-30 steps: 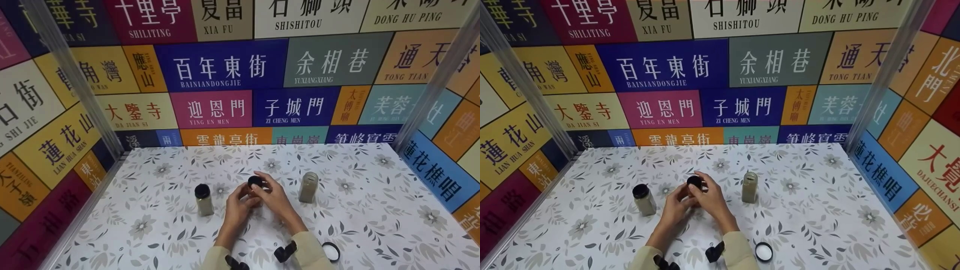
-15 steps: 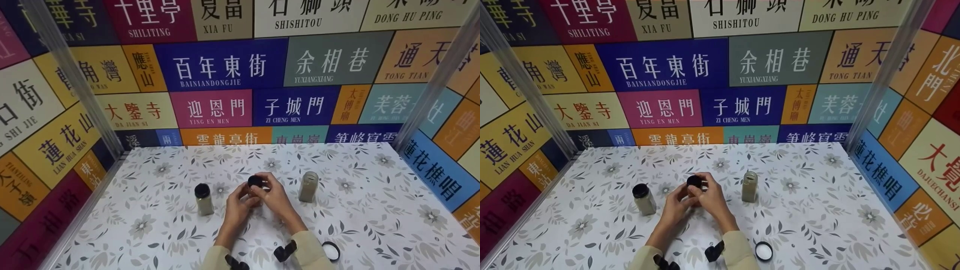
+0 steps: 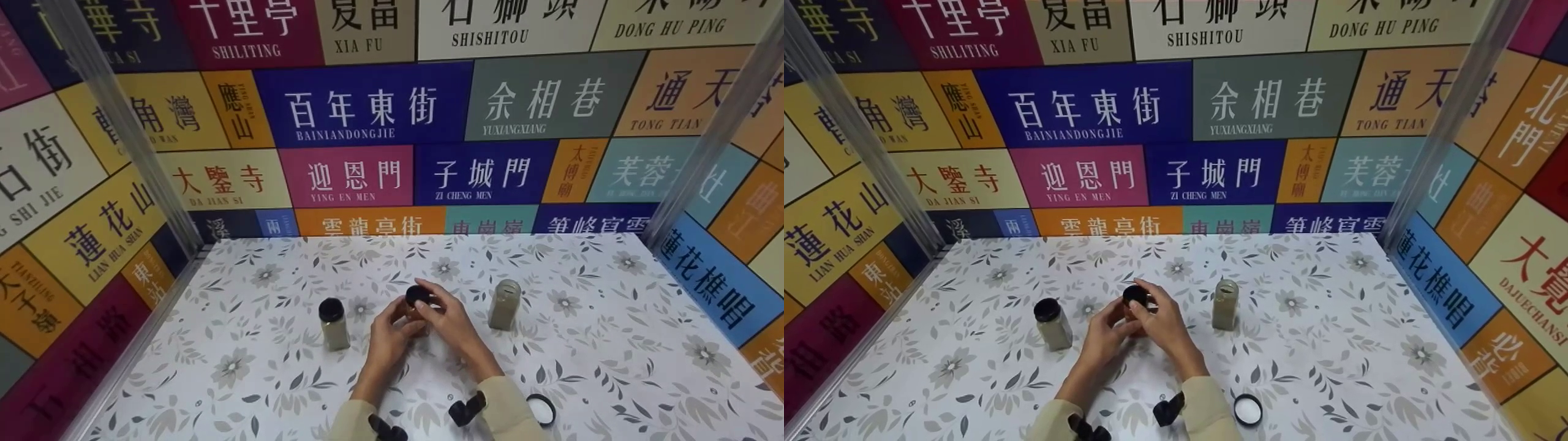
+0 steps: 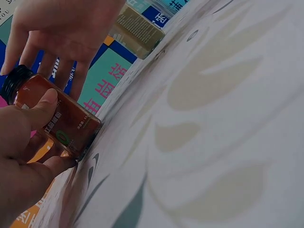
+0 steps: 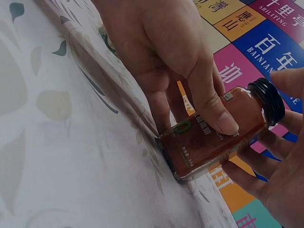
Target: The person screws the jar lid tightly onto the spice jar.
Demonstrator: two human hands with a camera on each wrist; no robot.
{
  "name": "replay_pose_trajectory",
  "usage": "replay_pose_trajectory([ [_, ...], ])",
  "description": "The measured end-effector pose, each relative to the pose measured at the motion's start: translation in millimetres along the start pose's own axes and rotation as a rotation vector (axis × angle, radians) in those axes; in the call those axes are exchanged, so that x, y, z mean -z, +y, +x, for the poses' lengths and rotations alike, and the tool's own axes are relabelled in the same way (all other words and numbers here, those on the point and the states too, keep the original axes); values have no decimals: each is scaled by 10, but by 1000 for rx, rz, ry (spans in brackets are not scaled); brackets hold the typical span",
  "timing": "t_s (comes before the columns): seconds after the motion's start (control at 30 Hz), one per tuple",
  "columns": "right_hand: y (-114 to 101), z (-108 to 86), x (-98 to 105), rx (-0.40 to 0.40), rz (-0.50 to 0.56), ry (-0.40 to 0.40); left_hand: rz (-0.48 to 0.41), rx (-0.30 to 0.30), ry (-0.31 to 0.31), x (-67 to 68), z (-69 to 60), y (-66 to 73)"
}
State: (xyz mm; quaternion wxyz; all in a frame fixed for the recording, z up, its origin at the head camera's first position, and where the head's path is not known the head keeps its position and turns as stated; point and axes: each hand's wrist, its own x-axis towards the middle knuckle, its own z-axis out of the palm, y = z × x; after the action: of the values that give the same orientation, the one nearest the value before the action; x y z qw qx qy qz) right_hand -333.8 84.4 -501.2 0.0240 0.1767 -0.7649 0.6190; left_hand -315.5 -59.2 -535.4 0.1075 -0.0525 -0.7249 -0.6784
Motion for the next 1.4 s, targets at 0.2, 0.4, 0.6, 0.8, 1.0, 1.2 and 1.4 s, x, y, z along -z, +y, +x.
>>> replay_pose_trajectory([
  [0.2,-7,13,-30,-6,-3,44,75,-20,19,6,25,-15],
  [0.4,-20,26,-51,-29,2,97,103,3,24,5,36,11],
  [0.6,-12,28,-58,-36,5,77,72,7,32,6,31,4],
  [0.8,-27,0,-35,-14,-23,27,61,36,29,11,13,12],
  [1.0,-41,15,-34,2,-15,34,73,4,36,12,19,27],
  [1.2,-35,8,-52,-43,35,102,76,-48,38,-12,19,5],
  [1.4,0,5,-61,-72,42,104,57,-39,43,-18,2,-6],
])
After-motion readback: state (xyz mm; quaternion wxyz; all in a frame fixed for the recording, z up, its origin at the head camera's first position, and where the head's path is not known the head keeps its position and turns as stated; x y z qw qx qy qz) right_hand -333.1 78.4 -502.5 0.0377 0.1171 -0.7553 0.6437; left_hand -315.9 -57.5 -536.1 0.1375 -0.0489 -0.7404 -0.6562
